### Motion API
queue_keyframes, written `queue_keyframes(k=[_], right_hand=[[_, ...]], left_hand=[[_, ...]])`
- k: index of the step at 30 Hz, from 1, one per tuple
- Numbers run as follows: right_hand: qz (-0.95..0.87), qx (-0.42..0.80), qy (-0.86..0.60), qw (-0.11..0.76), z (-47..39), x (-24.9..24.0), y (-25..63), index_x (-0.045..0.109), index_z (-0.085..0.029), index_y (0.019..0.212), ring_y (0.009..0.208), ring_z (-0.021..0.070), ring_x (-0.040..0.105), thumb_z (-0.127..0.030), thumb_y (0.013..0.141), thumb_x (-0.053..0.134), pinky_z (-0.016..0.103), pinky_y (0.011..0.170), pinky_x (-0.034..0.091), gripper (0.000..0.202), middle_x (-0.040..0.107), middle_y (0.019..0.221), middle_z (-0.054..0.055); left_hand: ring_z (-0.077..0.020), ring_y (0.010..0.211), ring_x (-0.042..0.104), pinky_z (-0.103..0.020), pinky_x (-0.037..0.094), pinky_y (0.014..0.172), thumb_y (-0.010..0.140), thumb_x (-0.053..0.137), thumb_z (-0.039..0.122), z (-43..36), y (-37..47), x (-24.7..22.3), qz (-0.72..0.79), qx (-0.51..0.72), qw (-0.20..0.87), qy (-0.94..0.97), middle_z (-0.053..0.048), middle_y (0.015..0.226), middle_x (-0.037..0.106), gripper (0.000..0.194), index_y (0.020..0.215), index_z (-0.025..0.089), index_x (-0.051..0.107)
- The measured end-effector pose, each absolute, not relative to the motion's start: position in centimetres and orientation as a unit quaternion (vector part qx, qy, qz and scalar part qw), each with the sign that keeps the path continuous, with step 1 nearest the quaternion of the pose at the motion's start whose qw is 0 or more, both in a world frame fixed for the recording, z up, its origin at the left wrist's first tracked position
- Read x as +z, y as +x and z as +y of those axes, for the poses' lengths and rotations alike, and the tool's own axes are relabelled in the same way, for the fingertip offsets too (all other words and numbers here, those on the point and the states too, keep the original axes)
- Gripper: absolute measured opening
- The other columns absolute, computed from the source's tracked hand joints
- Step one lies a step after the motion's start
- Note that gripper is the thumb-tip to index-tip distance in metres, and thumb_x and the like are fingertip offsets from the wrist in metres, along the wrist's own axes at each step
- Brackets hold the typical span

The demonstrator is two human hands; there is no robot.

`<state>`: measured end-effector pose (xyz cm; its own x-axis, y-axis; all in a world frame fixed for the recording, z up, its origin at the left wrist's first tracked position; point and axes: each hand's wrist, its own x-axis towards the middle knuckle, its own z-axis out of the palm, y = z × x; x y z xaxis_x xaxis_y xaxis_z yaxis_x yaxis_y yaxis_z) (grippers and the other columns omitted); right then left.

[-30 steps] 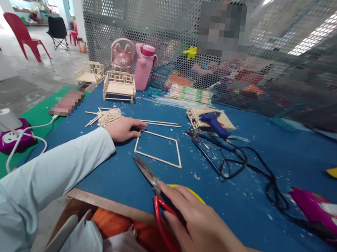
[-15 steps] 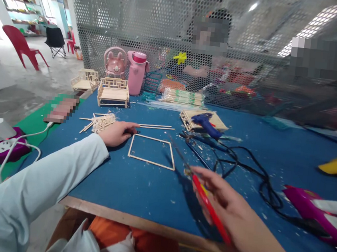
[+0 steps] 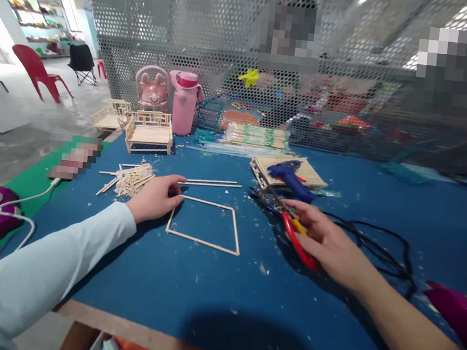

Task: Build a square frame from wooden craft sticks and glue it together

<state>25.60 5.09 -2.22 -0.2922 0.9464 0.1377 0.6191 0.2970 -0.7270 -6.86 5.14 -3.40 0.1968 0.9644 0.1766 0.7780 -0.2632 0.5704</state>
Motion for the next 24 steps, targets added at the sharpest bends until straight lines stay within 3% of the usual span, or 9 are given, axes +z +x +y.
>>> queue_keyframes(k=[3,6,12,20,24], right_hand=[[-0.742,0.308,-0.534,0.263,5.2,-2.1,26.1,0.044,-0.02,0.117,0.078,0.0229,0.063,-0.04,0.065,0.061,0.034,0.069,0.053,0.058,0.065,0.094,0.009],[-0.765,0.266,-0.552,0.201,5.5,-1.9,26.9,0.053,-0.019,0.11,0.081,0.0256,0.064,-0.041,0.068,0.057,0.038,0.074,0.052,0.047,0.067,0.095,0.01],[-0.782,0.193,-0.577,0.135,5.7,-1.6,28.3,0.059,-0.021,0.106,0.073,0.0251,0.065,-0.039,0.073,0.051,0.037,0.066,0.053,0.038,0.07,0.087,0.005],[-0.85,0.114,-0.493,0.148,4.1,-0.6,26.1,0.059,-0.018,0.112,0.09,0.0238,0.064,-0.035,0.078,0.048,0.036,0.078,0.052,0.039,0.067,0.105,0.008],[-0.897,0.069,-0.429,0.08,2.5,0.7,22.4,0.056,-0.024,0.117,0.094,0.0221,0.062,-0.035,0.078,0.053,0.034,0.078,0.051,0.041,0.065,0.108,0.005]], left_hand=[[-0.0158,0.07,0.061,-0.027,0.046,0.069,0.074,0.055,0.019,5.2,-6.2,-3.1,0.605,0.234,0.16,0.744,-0.003,0.079,0.068,0.035,0.108,0.015,0.059],[-0.0154,0.07,0.061,-0.026,0.046,0.067,0.074,0.053,0.017,5.2,-6.0,-3.0,0.611,0.217,0.148,0.747,-0.003,0.077,0.068,0.028,0.1,0.016,0.063],[-0.0167,0.07,0.061,-0.026,0.045,0.065,0.076,0.054,0.023,5.7,-5.7,-2.5,0.615,0.152,0.118,0.765,-0.004,0.08,0.068,0.02,0.091,0.016,0.067],[-0.0157,0.077,0.063,-0.024,0.047,0.07,0.076,0.05,0.02,6.6,-6.9,-1.8,0.595,0.151,0.176,0.77,-0.003,0.088,0.07,0.03,0.103,0.017,0.062],[-0.0147,0.083,0.063,-0.025,0.048,0.078,0.074,0.048,0.017,6.4,-8.4,-2.6,0.548,0.189,0.207,0.788,-0.002,0.093,0.069,0.037,0.11,0.018,0.059]])
